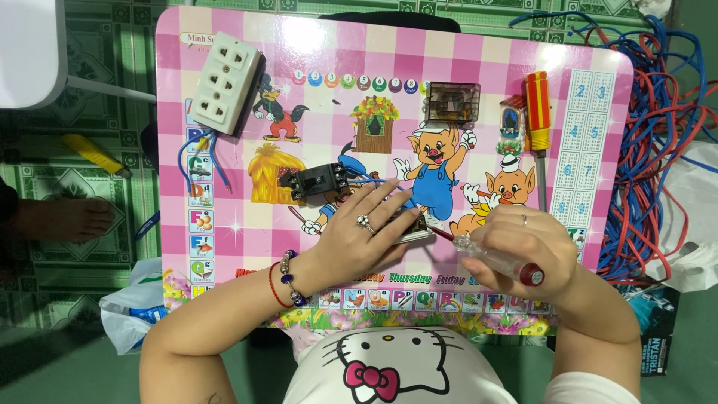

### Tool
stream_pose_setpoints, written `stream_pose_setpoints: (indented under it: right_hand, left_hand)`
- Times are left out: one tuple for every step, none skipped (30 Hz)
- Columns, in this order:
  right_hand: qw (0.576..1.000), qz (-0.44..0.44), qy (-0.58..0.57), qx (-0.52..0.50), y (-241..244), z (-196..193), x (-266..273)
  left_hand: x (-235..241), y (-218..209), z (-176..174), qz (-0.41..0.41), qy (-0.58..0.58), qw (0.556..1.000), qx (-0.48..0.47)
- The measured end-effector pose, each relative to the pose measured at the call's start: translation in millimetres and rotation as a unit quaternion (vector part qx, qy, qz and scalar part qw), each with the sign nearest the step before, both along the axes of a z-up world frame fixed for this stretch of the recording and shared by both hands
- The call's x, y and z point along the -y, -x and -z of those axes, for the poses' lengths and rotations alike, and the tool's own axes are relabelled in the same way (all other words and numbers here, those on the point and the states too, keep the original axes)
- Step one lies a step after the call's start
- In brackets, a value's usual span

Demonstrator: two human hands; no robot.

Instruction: The person uses a screwdriver to tighten screws on a white electrical outlet and a black switch, connecting blue and red wires to the terminals. They manipulate the wires and components on a pink checkered mat.

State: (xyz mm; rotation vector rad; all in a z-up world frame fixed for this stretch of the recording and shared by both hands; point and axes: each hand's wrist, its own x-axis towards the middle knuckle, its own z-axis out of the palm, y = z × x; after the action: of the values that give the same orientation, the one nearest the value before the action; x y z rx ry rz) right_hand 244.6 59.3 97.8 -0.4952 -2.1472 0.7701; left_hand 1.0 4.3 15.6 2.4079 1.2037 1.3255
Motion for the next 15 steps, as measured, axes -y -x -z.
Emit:
stream_pose_setpoints:
  right_hand:
    - [1.000,0.000,0.000,0.000,0,1,1]
    - [1.000,0.004,-0.001,-0.002,0,3,2]
    - [1.000,0.008,-0.001,-0.004,1,4,3]
    - [1.000,0.009,-0.001,-0.004,0,6,3]
    - [1.000,0.010,-0.002,-0.003,-2,8,3]
    - [1.000,0.011,-0.003,-0.002,-3,10,4]
    - [1.000,0.011,-0.003,-0.002,-3,11,4]
    - [1.000,0.012,0.004,0.000,-4,12,4]
    - [1.000,0.012,0.011,0.002,-5,13,4]
    - [1.000,0.012,0.010,0.003,-5,13,4]
    - [1.000,0.014,0.012,0.004,-6,14,5]
    - [1.000,0.015,0.015,0.006,-7,14,5]
    - [1.000,0.015,0.015,0.005,-7,15,6]
    - [1.000,0.016,0.011,0.009,-8,16,6]
    - [1.000,0.016,0.007,0.014,-9,16,7]
  left_hand:
    - [0,0,-2,0.000,0.000,1.000,0.000]
    - [0,1,-5,0.007,0.008,1.000,-0.007]
    - [0,1,-7,0.014,0.016,1.000,-0.013]
    - [0,1,-7,0.014,0.016,1.000,-0.013]
    - [1,2,-6,0.018,0.019,1.000,-0.016]
    - [1,2,-5,0.021,0.022,0.999,-0.019]
    - [1,2,-5,0.021,0.022,0.999,-0.019]
    - [2,2,-5,0.020,0.022,0.999,-0.022]
    - [1,2,-4,0.020,0.022,0.999,-0.025]
    - [1,2,-4,0.019,0.021,0.999,-0.024]
    - [2,2,-4,0.018,0.025,0.999,-0.025]
    - [2,2,-3,0.017,0.030,0.999,-0.025]
    - [2,2,-4,0.017,0.030,0.999,-0.026]
    - [2,2,-5,0.017,0.030,0.999,-0.024]
    - [2,2,-5,0.016,0.031,0.999,-0.023]
